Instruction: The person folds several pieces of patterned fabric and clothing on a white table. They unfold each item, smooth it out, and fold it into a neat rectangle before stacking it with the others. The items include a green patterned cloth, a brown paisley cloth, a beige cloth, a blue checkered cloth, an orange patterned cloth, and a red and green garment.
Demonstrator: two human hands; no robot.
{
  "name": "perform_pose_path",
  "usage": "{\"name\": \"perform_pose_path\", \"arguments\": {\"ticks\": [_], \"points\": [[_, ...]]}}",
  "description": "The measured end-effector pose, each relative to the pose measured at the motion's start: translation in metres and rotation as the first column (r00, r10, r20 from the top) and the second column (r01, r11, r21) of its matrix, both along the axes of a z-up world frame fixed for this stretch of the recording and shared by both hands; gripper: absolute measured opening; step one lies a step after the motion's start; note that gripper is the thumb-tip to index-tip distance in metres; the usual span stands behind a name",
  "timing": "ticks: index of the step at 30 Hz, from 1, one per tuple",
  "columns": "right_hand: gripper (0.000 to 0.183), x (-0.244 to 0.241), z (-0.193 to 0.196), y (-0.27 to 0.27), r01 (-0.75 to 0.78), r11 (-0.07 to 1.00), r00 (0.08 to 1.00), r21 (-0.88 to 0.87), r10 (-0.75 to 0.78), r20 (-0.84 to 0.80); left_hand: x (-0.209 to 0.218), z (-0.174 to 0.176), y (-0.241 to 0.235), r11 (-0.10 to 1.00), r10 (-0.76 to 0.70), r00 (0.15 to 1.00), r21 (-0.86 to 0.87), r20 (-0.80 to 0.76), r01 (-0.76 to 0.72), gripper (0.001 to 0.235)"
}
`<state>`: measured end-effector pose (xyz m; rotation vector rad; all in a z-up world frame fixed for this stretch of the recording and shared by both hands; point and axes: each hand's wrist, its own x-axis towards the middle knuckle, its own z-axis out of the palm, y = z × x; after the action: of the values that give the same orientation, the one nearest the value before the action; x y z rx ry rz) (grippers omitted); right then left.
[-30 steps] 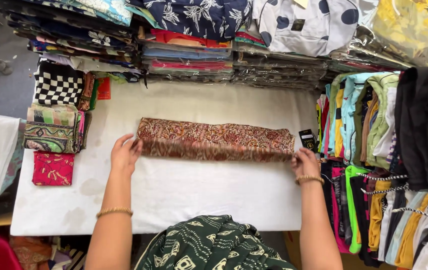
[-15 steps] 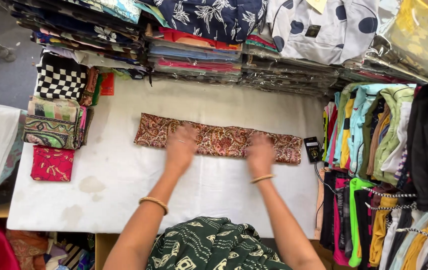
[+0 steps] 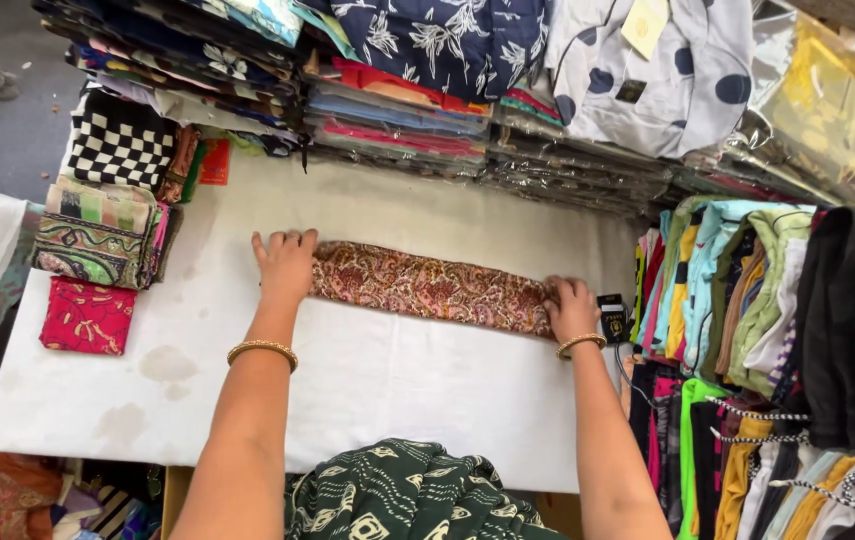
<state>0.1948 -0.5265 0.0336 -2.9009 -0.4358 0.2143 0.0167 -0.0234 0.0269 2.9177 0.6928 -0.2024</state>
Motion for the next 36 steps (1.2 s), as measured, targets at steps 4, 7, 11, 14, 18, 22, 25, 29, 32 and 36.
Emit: {"name": "perform_pose_path", "arguments": {"ticks": [4, 7, 11, 14, 18, 22, 25, 29, 32, 36], "points": [[0.041, 0.025, 0.004, -0.016, -0.007, 0.998, 0.993, -0.066, -0.001, -0.12, 0.013, 0.025, 0.011, 0.996, -0.067, 0.997, 0.069, 0.033, 0.065, 0.032], [0.034, 0.034, 0.038, -0.018, -0.066, 0.986, 0.992, -0.15, 0.049, -0.114, 0.018, 0.076, 0.017, 0.997, -0.064, 0.975, -0.028, 0.211, 0.072, 0.025], [0.03, 0.02, 0.08, -0.02, -0.146, 0.987, 0.939, 0.068, 0.117, 0.325, 0.009, 0.105, 0.027, 0.984, -0.01, 0.89, -0.153, 0.455, 0.089, 0.024], [0.028, 0.002, 0.076, -0.018, -0.141, 0.979, 0.886, 0.147, 0.058, 0.46, -0.003, 0.092, 0.03, 0.988, -0.021, 0.873, -0.123, 0.487, 0.092, 0.026], [0.03, -0.032, 0.02, -0.02, -0.155, 0.987, 0.887, 0.039, 0.122, 0.445, -0.031, 0.042, 0.03, 0.995, -0.058, 0.92, -0.055, 0.388, 0.085, 0.029], [0.033, -0.06, 0.009, -0.026, -0.088, 0.977, 0.952, 0.193, 0.026, 0.306, -0.057, 0.032, 0.024, 0.997, -0.058, 0.968, -0.043, 0.245, 0.071, 0.026], [0.026, -0.067, 0.014, -0.02, 0.122, 0.984, 0.904, 0.132, -0.165, 0.394, -0.063, 0.039, 0.013, 0.998, 0.03, 0.973, -0.059, 0.228, -0.017, 0.027], [0.035, -0.054, 0.028, 0.059, 0.047, 0.972, 0.946, 0.23, -0.117, 0.303, -0.035, 0.032, -0.032, 0.999, -0.019, 0.969, -0.031, 0.248, 0.028, 0.04], [0.049, -0.064, 0.045, 0.145, -0.091, 0.996, 0.996, 0.004, 0.091, 0.025, -0.006, 0.027, -0.078, 0.985, -0.151, 0.97, -0.055, 0.19, 0.164, 0.046], [0.064, -0.084, 0.038, 0.162, -0.2, 0.954, 0.953, -0.224, 0.136, -0.272, 0.001, 0.051, -0.107, 0.965, -0.136, 0.981, -0.244, -0.14, 0.099, 0.061]]}}
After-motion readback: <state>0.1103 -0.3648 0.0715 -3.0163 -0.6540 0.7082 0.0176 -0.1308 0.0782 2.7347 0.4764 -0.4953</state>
